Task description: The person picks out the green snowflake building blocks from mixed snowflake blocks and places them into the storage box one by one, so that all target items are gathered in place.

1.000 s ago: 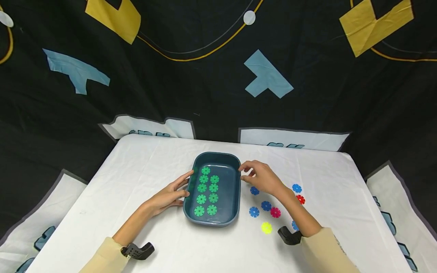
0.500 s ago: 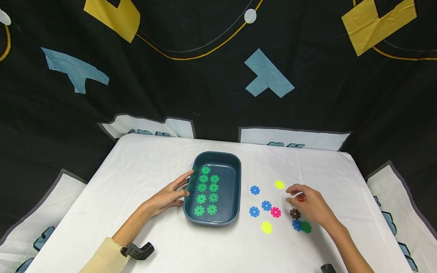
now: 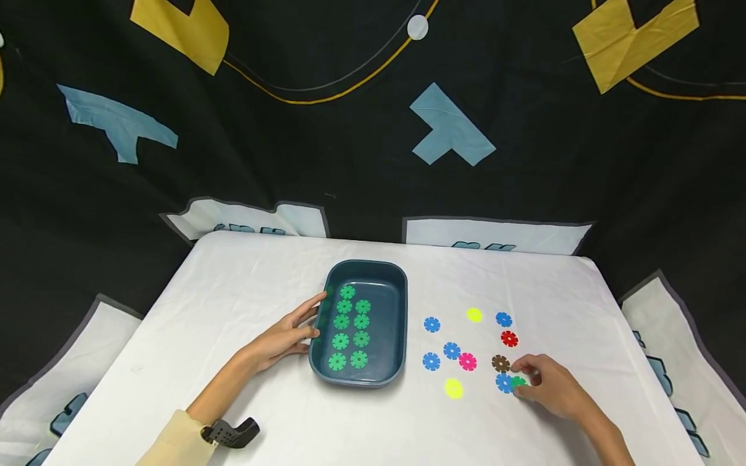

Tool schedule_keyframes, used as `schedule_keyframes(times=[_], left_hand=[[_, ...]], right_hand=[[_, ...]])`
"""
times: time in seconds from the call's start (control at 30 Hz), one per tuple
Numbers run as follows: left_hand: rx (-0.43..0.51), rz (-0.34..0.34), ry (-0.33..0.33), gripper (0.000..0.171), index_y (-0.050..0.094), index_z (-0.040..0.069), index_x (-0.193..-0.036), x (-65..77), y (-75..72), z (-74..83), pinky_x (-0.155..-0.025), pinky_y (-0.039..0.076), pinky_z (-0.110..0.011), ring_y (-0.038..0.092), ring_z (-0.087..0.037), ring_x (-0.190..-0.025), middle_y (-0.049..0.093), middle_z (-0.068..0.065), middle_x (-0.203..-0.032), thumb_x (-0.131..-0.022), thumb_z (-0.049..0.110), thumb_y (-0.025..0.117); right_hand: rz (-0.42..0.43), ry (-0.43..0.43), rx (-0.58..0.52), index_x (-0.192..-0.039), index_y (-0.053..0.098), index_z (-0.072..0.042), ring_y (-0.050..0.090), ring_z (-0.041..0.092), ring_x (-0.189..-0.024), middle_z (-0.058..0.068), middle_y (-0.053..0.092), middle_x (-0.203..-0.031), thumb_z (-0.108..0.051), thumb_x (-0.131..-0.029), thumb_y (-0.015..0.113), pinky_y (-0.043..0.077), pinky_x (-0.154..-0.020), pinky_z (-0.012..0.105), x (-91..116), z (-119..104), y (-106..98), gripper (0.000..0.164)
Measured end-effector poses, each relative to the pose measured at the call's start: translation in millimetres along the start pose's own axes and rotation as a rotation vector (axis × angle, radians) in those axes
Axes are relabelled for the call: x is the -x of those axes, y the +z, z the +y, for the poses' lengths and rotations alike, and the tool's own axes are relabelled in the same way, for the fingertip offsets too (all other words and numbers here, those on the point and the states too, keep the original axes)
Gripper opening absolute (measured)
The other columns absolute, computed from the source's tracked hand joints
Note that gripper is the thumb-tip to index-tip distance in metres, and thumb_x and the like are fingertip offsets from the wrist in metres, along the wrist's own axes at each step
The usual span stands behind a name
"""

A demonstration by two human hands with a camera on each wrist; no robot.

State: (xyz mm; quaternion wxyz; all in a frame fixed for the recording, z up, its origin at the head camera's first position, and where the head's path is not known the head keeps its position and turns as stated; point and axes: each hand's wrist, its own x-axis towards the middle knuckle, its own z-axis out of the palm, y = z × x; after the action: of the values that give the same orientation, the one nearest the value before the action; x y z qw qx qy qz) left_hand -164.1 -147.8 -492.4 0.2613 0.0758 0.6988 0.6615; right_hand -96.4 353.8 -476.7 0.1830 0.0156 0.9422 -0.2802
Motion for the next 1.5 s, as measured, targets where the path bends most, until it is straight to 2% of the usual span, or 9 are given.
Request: schedule_keyframes(times=[0.27, 0.53, 0.67, 0.77, 0.93, 1.07, 1.23, 1.37, 1.5], left_hand=[[-0.003, 0.005, 0.002, 0.08, 0.023, 0.031, -0.16, 1.3, -0.7, -0.2, -0.095, 0.05, -0.052, 0.037, -0.042, -0.138, 0.011, -0.016, -0.164, -0.092, 0.01, 0.059], [-0.009, 0.014, 0.003, 0.079, 0.026, 0.033, -0.159, 0.3, 0.1, -0.9, -0.095, 0.05, -0.052, 0.037, -0.042, -0.139, 0.013, -0.015, -0.164, -0.092, 0.01, 0.06], [-0.01, 0.015, 0.007, 0.079, 0.025, 0.032, -0.16, 0.7, -0.1, -1.2, -0.095, 0.05, -0.052, 0.037, -0.043, -0.138, 0.013, -0.016, -0.164, -0.092, 0.01, 0.06], [-0.01, 0.013, 0.012, 0.079, 0.024, 0.031, -0.16, 1.0, -0.4, -1.1, -0.094, 0.05, -0.052, 0.037, -0.043, -0.138, 0.012, -0.017, -0.164, -0.093, 0.01, 0.06], [-0.001, 0.006, 0.013, 0.08, 0.024, 0.032, -0.16, -0.1, -0.7, -2.0, -0.094, 0.05, -0.052, 0.039, -0.043, -0.137, 0.011, -0.017, -0.164, -0.092, 0.009, 0.06], [0.001, 0.003, 0.012, 0.08, 0.024, 0.032, -0.16, -1.4, -0.9, -2.3, -0.095, 0.05, -0.052, 0.04, -0.041, -0.136, 0.012, -0.016, -0.164, -0.092, 0.008, 0.059], [0.001, 0.0, 0.01, 0.079, 0.025, 0.034, -0.159, -1.1, -0.6, -1.6, -0.095, 0.049, -0.052, 0.038, -0.04, -0.138, 0.012, -0.015, -0.164, -0.092, 0.009, 0.06], [0.005, -0.006, 0.014, 0.08, 0.025, 0.033, -0.159, 0.4, -0.9, -1.1, -0.095, 0.05, -0.051, 0.039, -0.04, -0.137, 0.012, -0.015, -0.164, -0.092, 0.009, 0.06], [0.002, -0.002, 0.013, 0.079, 0.025, 0.033, -0.159, 1.1, -1.0, -1.9, -0.094, 0.05, -0.051, 0.041, -0.04, -0.136, 0.013, -0.015, -0.164, -0.092, 0.01, 0.061]], right_hand=[[0.031, 0.036, 0.005, -0.106, 0.068, -0.002, 0.052, 0.023, -0.088, 0.006, 0.058, -0.096, -0.019, -0.078, 0.085, 0.053, -0.075, 0.038, 1.5, 3.2, 4.3, 0.037], [0.017, -0.015, -0.043, -0.104, 0.068, -0.005, 0.053, 0.02, -0.084, 0.001, 0.059, -0.087, -0.007, -0.084, 0.077, 0.051, -0.073, 0.034, 4.7, 4.3, 3.9, 0.022], [0.023, -0.038, -0.085, -0.107, 0.069, -0.005, 0.053, 0.021, -0.084, 0.002, 0.061, -0.089, -0.003, -0.089, 0.07, 0.051, -0.067, 0.03, 7.2, 0.2, 0.4, 0.018], [0.053, -0.078, -0.114, -0.11, 0.069, -0.005, 0.056, 0.023, -0.089, 0.004, 0.064, -0.096, -0.003, -0.09, 0.069, 0.052, -0.068, 0.03, 7.7, -6.3, -3.9, 0.02], [0.088, -0.145, -0.179, -0.113, 0.07, -0.006, 0.058, 0.027, -0.098, 0.01, 0.065, -0.112, -0.01, -0.09, 0.071, 0.055, -0.071, 0.03, 3.6, -23.8, -7.7, 0.023], [0.093, -0.22, -0.226, -0.115, 0.069, -0.004, 0.059, 0.028, -0.094, 0.012, 0.065, -0.113, -0.008, -0.092, 0.069, 0.055, -0.069, 0.031, -5.0, -42.3, -7.5, 0.023], [0.105, -0.319, -0.228, -0.116, 0.07, -0.003, 0.061, 0.027, -0.086, 0.013, 0.067, -0.113, 0.0, -0.093, 0.064, 0.056, -0.068, 0.034, -19.6, -69.7, -5.6, 0.023], [0.125, -0.424, -0.204, -0.116, 0.071, -0.005, 0.063, 0.026, -0.087, 0.013, 0.067, -0.115, 0.002, -0.093, 0.064, 0.055, -0.072, 0.029, -33.3, -94.1, -3.4, 0.025], [0.086, -0.474, -0.214, -0.117, 0.071, -0.004, 0.065, 0.029, -0.089, 0.013, 0.068, -0.115, 0.003, -0.093, 0.064, 0.056, -0.076, 0.029, -52.0, -120.4, 1.2, 0.026]])
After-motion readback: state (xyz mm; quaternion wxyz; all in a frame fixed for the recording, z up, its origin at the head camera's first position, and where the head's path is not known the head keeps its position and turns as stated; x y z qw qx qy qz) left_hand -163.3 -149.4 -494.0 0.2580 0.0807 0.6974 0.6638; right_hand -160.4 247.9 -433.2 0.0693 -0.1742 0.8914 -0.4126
